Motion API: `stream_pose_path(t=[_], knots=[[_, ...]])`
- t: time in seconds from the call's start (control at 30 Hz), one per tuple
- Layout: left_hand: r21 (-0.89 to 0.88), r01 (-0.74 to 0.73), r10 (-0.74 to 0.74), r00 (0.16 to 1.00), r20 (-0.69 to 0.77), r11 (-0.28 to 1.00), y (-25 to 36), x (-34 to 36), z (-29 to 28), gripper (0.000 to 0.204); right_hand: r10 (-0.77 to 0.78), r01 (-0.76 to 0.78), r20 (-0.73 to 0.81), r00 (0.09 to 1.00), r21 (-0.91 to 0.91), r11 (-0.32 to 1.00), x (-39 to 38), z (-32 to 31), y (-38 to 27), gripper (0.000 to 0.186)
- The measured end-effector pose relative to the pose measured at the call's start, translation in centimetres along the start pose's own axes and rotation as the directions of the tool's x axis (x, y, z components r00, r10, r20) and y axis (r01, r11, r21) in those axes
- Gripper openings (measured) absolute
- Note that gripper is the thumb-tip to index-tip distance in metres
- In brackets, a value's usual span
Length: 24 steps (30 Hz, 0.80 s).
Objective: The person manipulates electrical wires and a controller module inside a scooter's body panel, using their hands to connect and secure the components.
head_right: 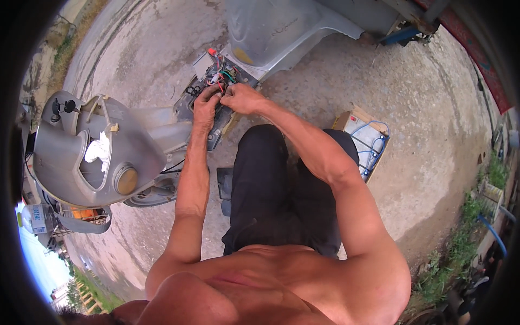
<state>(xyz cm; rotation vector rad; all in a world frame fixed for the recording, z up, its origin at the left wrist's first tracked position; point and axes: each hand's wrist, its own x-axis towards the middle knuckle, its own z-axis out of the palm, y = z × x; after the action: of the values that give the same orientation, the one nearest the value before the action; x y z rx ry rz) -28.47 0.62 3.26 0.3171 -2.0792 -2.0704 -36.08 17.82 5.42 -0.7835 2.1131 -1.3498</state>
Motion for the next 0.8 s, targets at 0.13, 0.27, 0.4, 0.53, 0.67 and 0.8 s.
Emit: stream_pose_path(t=[0.13, 0.27, 0.4, 0.53, 0.67, 0.8], knots=[[-0.027, 0.040, -0.041, 0.999, -0.013, 0.999, -0.3, -0.1, -0.6, 0.024, 0.127, -0.154, 0.133, 0.983, 0.218, 0.964, -1.4, 0.2, -0.9, 0.032], [-0.013, 0.022, -0.023, 1.000, -0.010, 1.000, 0.1, -0.2, -0.5, 0.023, 0.082, -0.088, 0.056, 0.995, 0.125, 0.988, -2.5, -0.1, -0.9, 0.025], [0.002, 0.030, -0.030, 1.000, -0.005, 1.000, 0.4, -0.4, -0.6, 0.024, -0.188, 0.158, -0.229, 0.955, -0.143, 0.977, -2.9, 0.1, -0.5, 0.021], [0.037, 0.015, -0.016, 1.000, 0.022, 0.999, 0.3, -0.3, -1.1, 0.027, -0.143, 0.113, -0.352, 0.925, -0.104, 0.988, -2.9, -0.2, -1.8, 0.019], [0.028, 0.001, -0.002, 0.999, 0.041, 1.000, 0.4, -0.2, -0.7, 0.025, 0.028, -0.032, -0.316, 0.948, -0.006, 0.999, -2.1, -1.0, -1.9, 0.018], [0.055, 0.011, -0.013, 1.000, 0.029, 0.998, 0.4, -0.4, -0.5, 0.026, 0.071, -0.158, -0.296, 0.953, -0.279, 0.947, -2.1, -2.0, -2.2, 0.023]])
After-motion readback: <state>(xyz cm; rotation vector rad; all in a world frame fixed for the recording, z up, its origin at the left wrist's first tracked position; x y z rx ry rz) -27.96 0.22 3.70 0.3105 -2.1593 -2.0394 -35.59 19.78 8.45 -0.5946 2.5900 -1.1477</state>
